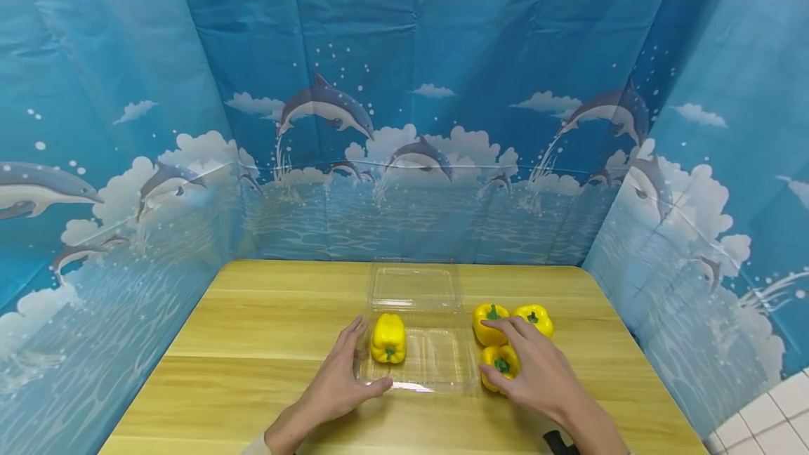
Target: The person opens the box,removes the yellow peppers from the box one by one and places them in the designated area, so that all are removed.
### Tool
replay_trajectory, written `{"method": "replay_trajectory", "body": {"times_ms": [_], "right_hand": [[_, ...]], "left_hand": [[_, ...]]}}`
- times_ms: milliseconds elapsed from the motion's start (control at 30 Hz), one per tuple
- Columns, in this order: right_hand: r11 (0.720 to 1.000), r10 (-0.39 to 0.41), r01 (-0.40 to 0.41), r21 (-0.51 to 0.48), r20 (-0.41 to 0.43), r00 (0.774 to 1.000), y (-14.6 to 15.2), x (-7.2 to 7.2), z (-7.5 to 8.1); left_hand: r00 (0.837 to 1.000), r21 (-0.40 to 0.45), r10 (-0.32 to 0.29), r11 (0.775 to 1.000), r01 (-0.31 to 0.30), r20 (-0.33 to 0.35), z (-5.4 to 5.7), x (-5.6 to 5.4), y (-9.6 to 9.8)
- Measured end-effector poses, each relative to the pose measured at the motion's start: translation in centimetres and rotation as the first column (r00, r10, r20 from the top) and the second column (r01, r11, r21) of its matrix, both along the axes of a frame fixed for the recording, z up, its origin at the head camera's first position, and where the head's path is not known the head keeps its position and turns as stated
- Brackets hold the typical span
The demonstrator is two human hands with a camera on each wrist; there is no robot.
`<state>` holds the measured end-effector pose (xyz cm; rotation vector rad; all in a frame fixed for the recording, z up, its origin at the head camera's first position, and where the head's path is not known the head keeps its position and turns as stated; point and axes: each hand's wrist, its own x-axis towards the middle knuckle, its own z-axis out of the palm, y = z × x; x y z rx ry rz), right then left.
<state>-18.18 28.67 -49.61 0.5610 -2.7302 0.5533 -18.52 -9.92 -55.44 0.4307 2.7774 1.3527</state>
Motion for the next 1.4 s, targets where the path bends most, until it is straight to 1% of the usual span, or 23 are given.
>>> {"method": "replay_trajectory", "body": {"times_ms": [167,300,467,667,833,933,1067,1267,1400], "right_hand": [[0.999,0.036,-0.035,0.021,-0.027,0.999,-1.1,-0.3,0.2],[0.998,0.056,-0.055,0.026,-0.026,0.998,-2.0,-0.5,0.4],[0.995,0.085,-0.084,0.054,-0.010,0.996,-3.1,-0.8,0.4],[0.988,0.135,-0.135,0.079,0.014,0.991,-4.6,-1.5,0.6],[0.981,0.163,-0.168,0.095,0.061,0.985,-5.8,-2.0,1.1],[0.977,0.181,-0.189,0.099,0.081,0.980,-6.5,-2.4,1.3],[0.970,0.209,-0.218,0.109,0.085,0.974,-7.4,-2.8,1.6],[0.958,0.245,-0.256,0.129,0.097,0.965,-8.5,-3.4,2.0],[0.953,0.263,-0.275,0.123,0.104,0.959,-9.1,-3.7,2.2]], "left_hand": [[1.000,0.003,0.004,1.000,-0.004,0.008,0.0,0.0,-0.1],[1.000,0.002,0.008,1.000,-0.008,0.013,-0.1,0.0,-0.2],[1.000,-0.009,0.012,1.000,-0.012,0.024,-0.2,-0.1,-0.1],[1.000,0.008,0.007,1.000,-0.007,0.020,-0.4,0.0,-0.2],[1.000,0.010,0.003,1.000,-0.004,0.008,-0.4,0.0,-0.2],[1.000,0.005,-0.002,1.000,0.002,-0.007,-0.3,0.0,-0.2],[1.000,0.000,-0.009,1.000,0.009,-0.016,-0.2,0.1,-0.2],[1.000,-0.008,-0.006,1.000,0.006,-0.009,0.1,0.1,-0.1],[1.000,-0.014,-0.005,1.000,0.005,-0.005,0.2,0.0,0.0]]}}
